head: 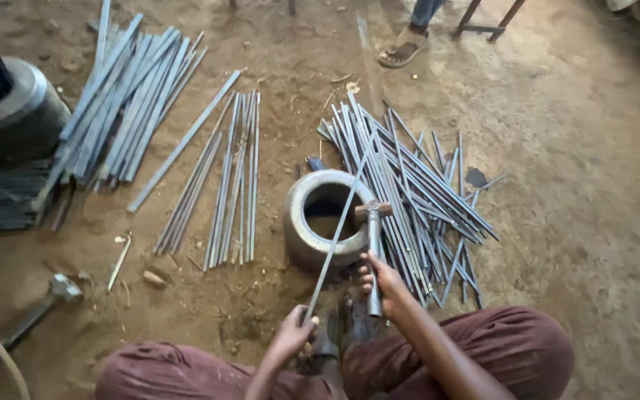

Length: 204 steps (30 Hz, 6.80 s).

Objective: The person sits on the floor and repeatedly sharpens the ends of long metal rods using a hammer and a cylindrical metal anvil. They pick up rods from a pile, strike the ends against the anvil to create a point, and place the finished rods into a separate pile.

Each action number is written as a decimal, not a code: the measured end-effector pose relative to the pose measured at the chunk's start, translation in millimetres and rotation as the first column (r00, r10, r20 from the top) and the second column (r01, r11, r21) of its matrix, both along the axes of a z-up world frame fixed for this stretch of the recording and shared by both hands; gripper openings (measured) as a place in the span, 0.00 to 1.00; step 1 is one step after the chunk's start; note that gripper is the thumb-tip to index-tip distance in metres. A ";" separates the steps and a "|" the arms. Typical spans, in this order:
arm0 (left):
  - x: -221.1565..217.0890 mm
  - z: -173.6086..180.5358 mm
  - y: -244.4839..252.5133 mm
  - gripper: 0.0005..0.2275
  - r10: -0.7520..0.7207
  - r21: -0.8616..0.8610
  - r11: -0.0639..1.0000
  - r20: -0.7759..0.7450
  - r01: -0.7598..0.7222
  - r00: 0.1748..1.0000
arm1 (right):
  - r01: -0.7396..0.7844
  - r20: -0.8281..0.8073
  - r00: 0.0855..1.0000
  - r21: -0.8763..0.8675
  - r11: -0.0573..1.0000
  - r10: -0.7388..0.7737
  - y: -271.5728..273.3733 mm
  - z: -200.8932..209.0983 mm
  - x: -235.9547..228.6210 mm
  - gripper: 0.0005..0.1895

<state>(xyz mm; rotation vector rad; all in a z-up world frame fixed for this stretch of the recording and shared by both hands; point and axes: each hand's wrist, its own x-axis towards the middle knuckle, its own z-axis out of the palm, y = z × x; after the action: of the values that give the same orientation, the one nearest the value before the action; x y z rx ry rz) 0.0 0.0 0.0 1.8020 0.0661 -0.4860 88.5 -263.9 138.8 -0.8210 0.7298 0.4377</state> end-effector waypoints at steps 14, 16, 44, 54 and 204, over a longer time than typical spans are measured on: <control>-17.9 125.7 3.0 0.13 -0.204 -0.663 0.658 -0.614 -0.357 0.763 | -0.015 0.020 1.000 -0.046 0.999 0.016 5.6 18.7 -14.8 0.15; -21.2 144.2 0.5 0.13 -0.325 -0.756 0.468 -0.628 -0.457 0.707 | -0.024 0.016 1.000 -0.048 0.999 0.025 5.0 18.6 -16.6 0.14; 2.5 262.8 -42.1 0.08 -0.219 -0.743 0.368 -0.654 -0.559 0.724 | -0.042 0.086 0.995 -0.070 0.997 0.048 10.2 29.5 -16.7 0.14; -108.3 263.7 124.0 0.11 -0.034 -0.356 0.889 -0.679 -0.288 0.734 | -0.009 0.039 0.999 -0.083 0.996 0.012 12.0 31.0 -19.5 0.14; 31.0 79.5 -40.0 0.09 -0.050 -0.538 0.803 -0.491 -0.258 0.870 | -0.149 0.058 0.963 -0.700 0.698 0.264 -15.9 20.2 17.4 0.17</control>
<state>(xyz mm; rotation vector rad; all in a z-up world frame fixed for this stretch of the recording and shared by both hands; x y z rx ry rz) 31.0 -40.0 79.5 1.0191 0.3307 -0.7746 105.9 -279.8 159.0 -1.6511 0.6550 0.2877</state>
